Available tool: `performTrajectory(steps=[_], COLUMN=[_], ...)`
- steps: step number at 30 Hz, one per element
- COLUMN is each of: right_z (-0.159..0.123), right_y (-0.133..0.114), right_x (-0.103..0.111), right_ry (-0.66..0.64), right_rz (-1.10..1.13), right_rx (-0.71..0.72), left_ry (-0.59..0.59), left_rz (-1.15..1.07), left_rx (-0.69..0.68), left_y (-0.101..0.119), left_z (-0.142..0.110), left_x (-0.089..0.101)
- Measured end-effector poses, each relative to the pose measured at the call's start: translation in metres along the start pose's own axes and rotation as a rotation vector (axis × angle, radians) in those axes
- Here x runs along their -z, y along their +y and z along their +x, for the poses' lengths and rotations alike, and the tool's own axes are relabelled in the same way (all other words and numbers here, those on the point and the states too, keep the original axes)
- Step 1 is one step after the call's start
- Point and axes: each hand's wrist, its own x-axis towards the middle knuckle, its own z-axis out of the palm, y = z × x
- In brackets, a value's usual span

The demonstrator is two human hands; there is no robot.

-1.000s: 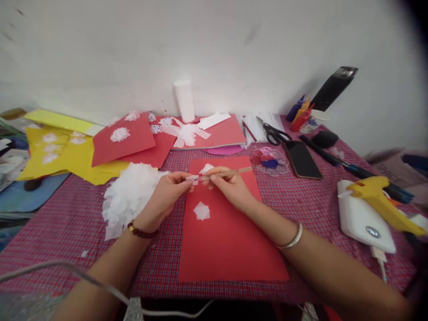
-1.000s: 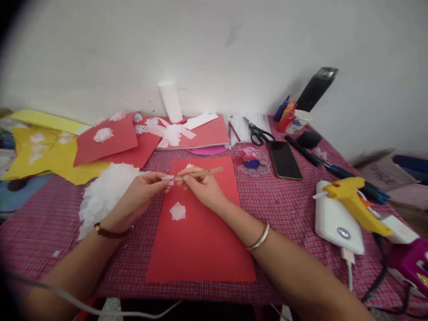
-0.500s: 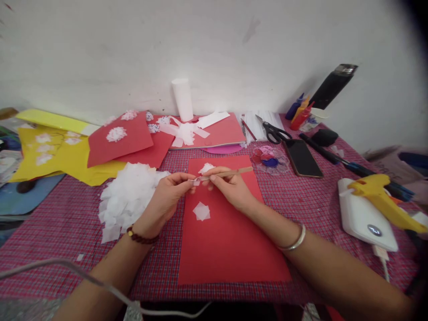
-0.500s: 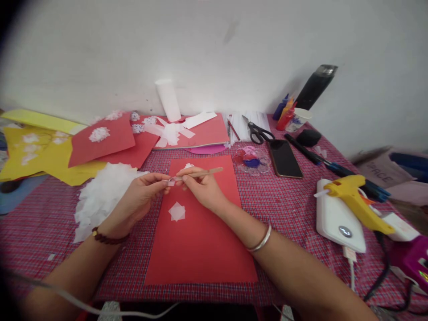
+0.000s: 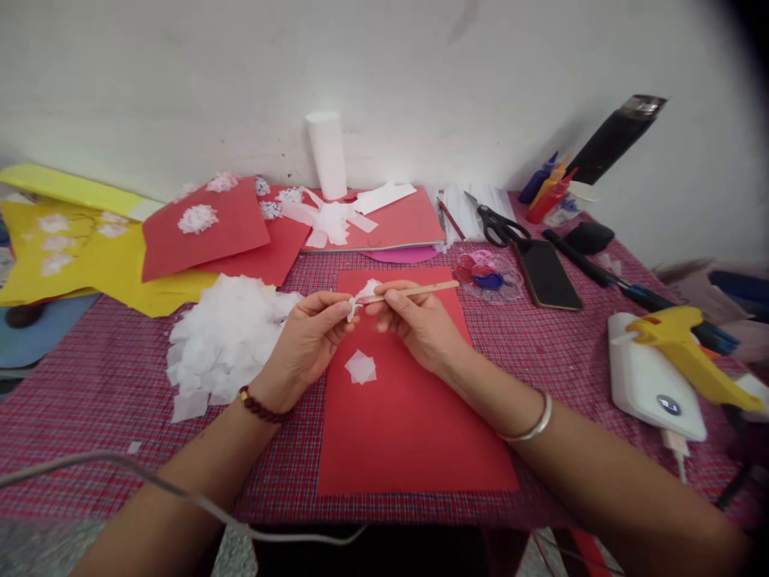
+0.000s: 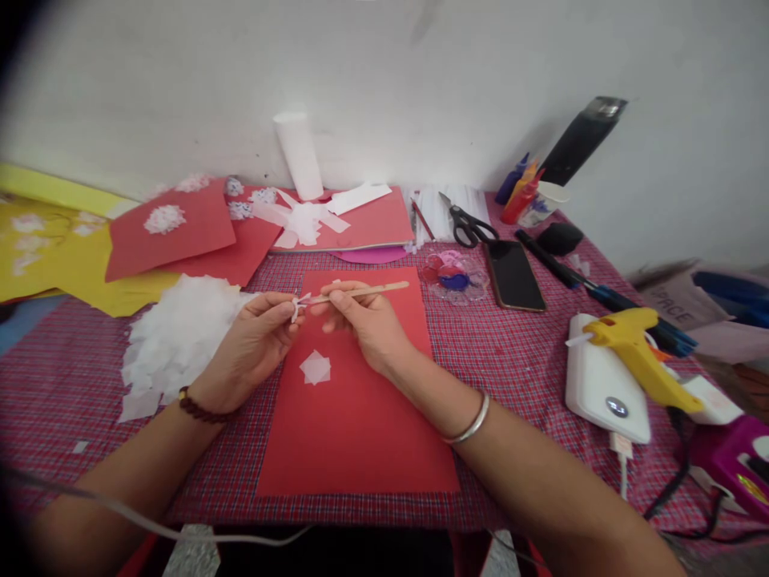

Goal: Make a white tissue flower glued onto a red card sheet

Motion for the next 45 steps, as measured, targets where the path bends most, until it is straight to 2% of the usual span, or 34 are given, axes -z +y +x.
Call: performTrajectory(steps=[2,4,6,9,11,12,14,17,19,21,23,27,29,31,33,35,38,42,45], right_z=[-0.001,-0.002,-0.004,-0.007,-0.008,-0.008,-0.007,-0.003,0.000,0.004,0.007,0.015,0.018,0.021,0.024,0.027,0.030,0.031,0.030], right_y=[0.000,0.000,0.000,-0.002,-0.005,-0.008,-0.013,-0.020,-0.022,-0.023,-0.022,-0.021,-0.021,-0.020,-0.018,-0.016,-0.013,-0.008,-0.004], right_x=[-0.002,-0.005,-0.008,-0.013,-0.014,-0.014,-0.011,-0.005,-0.002,0.001,0.004,0.014,0.020,0.026,0.031,0.035,0.038,0.040,0.038], right_ry=[0.015,0.043,0.074,0.114,0.109,0.090,0.027,-0.029,-0.009,0.030,0.076,0.190,0.234,0.268,0.297,0.309,0.294,0.245,0.174], right_rz=[-0.027,-0.063,-0.081,-0.048,0.007,0.031,0.055,0.022,-0.011,-0.007,0.051,0.169,0.168,0.148,0.134,0.125,0.103,0.009,-0.138], right_rx=[0.016,0.041,0.042,-0.024,-0.095,-0.125,-0.149,-0.074,-0.014,0.003,-0.031,-0.119,-0.117,-0.104,-0.100,-0.101,-0.084,-0.014,0.092], left_ry=[-0.016,-0.033,-0.051,-0.168,-0.262,-0.277,-0.204,-0.066,-0.071,-0.113,-0.166,-0.348,-0.441,-0.591,-0.748,-0.845,-0.860,-0.771,-0.733], left_rz=[0.075,0.243,0.518,0.958,1.105,1.126,1.068,0.746,0.525,0.443,0.517,0.893,1.069,1.191,1.277,1.335,1.360,1.280,1.224], left_rx=[-0.095,-0.248,-0.505,-0.943,-1.107,-1.125,-1.016,-0.587,-0.339,-0.226,-0.218,-0.314,-0.360,-0.405,-0.454,-0.482,-0.465,-0.386,-0.347], left_y=[-0.001,-0.001,-0.001,0.000,0.001,0.001,0.002,0.004,0.009,0.017,0.029,0.046,0.045,0.038,0.031,0.026,0.023,0.016,0.010], left_z=[-0.002,-0.004,-0.006,-0.008,-0.009,-0.009,-0.011,-0.013,-0.012,-0.007,0.002,0.038,0.060,0.080,0.094,0.103,0.110,0.118,0.123], left_x=[0.000,0.002,0.005,0.011,0.013,0.013,0.012,0.007,0.002,-0.005,-0.012,-0.015,-0.007,0.003,0.011,0.013,0.009,0.004,0.004])
